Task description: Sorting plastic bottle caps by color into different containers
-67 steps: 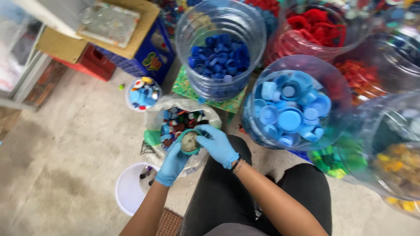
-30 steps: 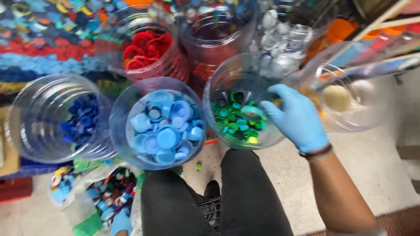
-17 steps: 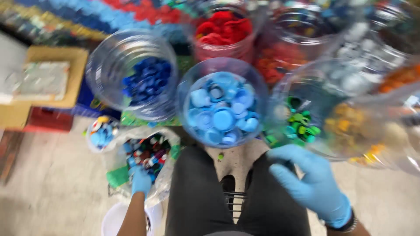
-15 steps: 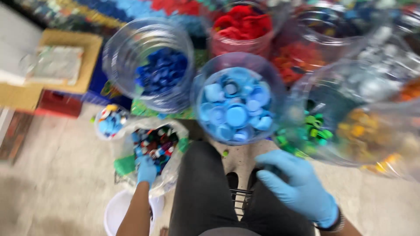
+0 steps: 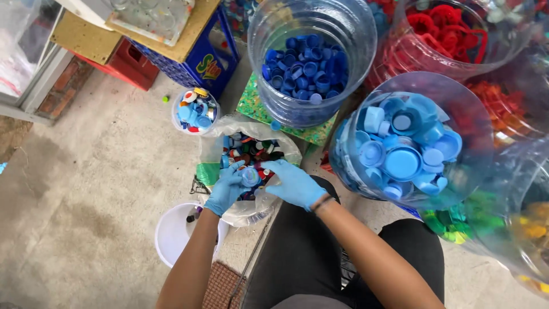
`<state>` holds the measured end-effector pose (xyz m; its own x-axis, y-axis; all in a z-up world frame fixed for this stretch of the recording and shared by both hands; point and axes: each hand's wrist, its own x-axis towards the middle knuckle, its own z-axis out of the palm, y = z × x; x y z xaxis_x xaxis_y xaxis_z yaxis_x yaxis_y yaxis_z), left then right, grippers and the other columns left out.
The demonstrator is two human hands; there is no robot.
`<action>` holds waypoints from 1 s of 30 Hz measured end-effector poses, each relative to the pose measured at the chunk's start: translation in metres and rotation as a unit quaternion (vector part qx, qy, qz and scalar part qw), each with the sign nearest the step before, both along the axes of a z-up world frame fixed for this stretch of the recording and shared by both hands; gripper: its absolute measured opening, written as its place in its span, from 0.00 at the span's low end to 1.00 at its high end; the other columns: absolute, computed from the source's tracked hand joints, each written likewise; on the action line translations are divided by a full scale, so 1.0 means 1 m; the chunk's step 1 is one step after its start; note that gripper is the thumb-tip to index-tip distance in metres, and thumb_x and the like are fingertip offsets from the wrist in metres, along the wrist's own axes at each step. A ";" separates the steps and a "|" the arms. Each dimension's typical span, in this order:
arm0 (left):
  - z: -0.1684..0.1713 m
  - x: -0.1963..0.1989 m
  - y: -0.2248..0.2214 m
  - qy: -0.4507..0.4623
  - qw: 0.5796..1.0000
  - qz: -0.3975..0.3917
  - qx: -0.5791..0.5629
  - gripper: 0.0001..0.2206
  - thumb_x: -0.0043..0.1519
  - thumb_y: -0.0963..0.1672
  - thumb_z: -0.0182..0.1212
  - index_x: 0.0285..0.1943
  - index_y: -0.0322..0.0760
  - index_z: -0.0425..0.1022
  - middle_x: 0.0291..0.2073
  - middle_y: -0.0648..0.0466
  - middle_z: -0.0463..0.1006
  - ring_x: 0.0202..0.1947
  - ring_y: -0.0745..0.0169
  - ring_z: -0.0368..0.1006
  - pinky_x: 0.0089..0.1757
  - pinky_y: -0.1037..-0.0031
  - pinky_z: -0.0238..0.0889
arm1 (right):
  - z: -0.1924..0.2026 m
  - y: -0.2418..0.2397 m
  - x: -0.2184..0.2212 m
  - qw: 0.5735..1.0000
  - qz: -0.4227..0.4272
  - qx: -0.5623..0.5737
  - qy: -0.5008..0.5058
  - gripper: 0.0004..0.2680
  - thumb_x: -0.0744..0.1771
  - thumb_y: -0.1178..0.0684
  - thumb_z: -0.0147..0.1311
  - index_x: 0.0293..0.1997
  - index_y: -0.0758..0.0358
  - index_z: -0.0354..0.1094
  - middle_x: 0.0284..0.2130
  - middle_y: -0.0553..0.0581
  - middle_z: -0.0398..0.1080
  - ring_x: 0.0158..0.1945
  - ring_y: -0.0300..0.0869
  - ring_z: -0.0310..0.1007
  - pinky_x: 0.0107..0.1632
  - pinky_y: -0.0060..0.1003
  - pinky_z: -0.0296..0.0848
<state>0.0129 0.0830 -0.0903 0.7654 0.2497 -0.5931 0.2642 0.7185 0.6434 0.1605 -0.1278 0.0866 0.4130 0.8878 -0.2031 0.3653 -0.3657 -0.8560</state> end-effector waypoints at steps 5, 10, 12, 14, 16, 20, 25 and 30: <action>0.043 -0.004 -0.010 -0.127 0.988 0.008 -0.089 0.32 0.57 0.34 0.51 0.74 0.37 0.57 0.54 0.45 0.77 0.47 0.45 0.78 0.41 0.51 0.78 | -0.048 0.032 -0.015 0.998 0.045 -0.046 0.002 0.35 0.61 0.44 0.65 0.77 0.48 0.48 0.63 0.73 0.60 0.64 0.68 0.65 0.63 0.59 0.68; 0.085 0.005 -0.024 -0.229 0.966 -0.052 -0.108 0.35 0.60 0.44 0.61 0.77 0.35 0.51 0.54 0.44 0.77 0.46 0.47 0.79 0.44 0.51 0.76 | -0.018 0.016 -0.028 0.996 0.015 -0.046 -0.080 0.26 0.62 0.42 0.61 0.68 0.50 0.59 0.57 0.61 0.67 0.55 0.61 0.74 0.53 0.56 0.77; 0.067 0.008 -0.016 -0.233 0.967 -0.059 -0.082 0.31 0.63 0.46 0.59 0.75 0.34 0.54 0.48 0.42 0.78 0.43 0.45 0.80 0.43 0.53 0.77 | 0.030 -0.004 -0.026 0.993 -0.023 -0.048 -0.106 0.26 0.62 0.41 0.60 0.68 0.44 0.58 0.57 0.57 0.67 0.53 0.59 0.75 0.52 0.55 0.78; 0.040 0.010 -0.008 -0.235 0.968 -0.062 -0.055 0.29 0.65 0.48 0.57 0.74 0.33 0.57 0.42 0.41 0.79 0.40 0.43 0.81 0.41 0.56 0.77 | 0.078 -0.028 -0.021 0.989 -0.058 -0.049 -0.130 0.26 0.62 0.40 0.60 0.68 0.39 0.58 0.57 0.53 0.67 0.52 0.58 0.76 0.50 0.55 0.78; 0.006 0.008 0.001 -0.004 0.981 -0.036 0.188 0.19 0.68 0.42 0.53 0.68 0.33 0.64 0.44 0.45 0.79 0.43 0.50 0.81 0.42 0.66 0.77 | 0.126 -0.056 -0.013 0.970 -0.131 0.053 -0.197 0.24 0.62 0.45 0.65 0.65 0.49 0.65 0.52 0.58 0.70 0.52 0.60 0.75 0.50 0.50 0.77; -0.069 0.003 0.024 0.117 0.941 -0.017 0.317 0.18 0.67 0.41 0.59 0.67 0.37 0.67 0.44 0.45 0.78 0.43 0.53 0.75 0.46 0.60 0.75 | 0.140 -0.117 0.020 0.925 -0.194 0.021 -0.326 0.26 0.61 0.55 0.66 0.68 0.57 0.64 0.51 0.70 0.69 0.51 0.71 0.72 0.50 0.58 0.74; -0.061 0.005 0.027 0.298 0.673 -0.219 0.641 0.29 0.57 0.45 0.52 0.73 0.46 0.62 0.63 0.39 0.65 0.56 0.28 0.63 0.58 0.50 0.59 | 0.121 -0.168 0.064 0.856 -0.272 -0.111 -0.426 0.30 0.60 0.54 0.64 0.73 0.63 0.64 0.59 0.74 0.65 0.51 0.65 0.65 0.51 0.54 0.69; -0.096 0.006 0.043 0.390 0.573 -0.226 0.685 0.30 0.60 0.49 0.53 0.71 0.32 0.59 0.68 0.34 0.59 0.66 0.27 0.54 0.62 0.49 0.50 | 0.123 -0.176 0.049 0.840 -0.291 -0.078 -0.451 0.27 0.63 0.56 0.63 0.72 0.72 0.65 0.62 0.77 0.65 0.55 0.68 0.64 0.54 0.56 0.69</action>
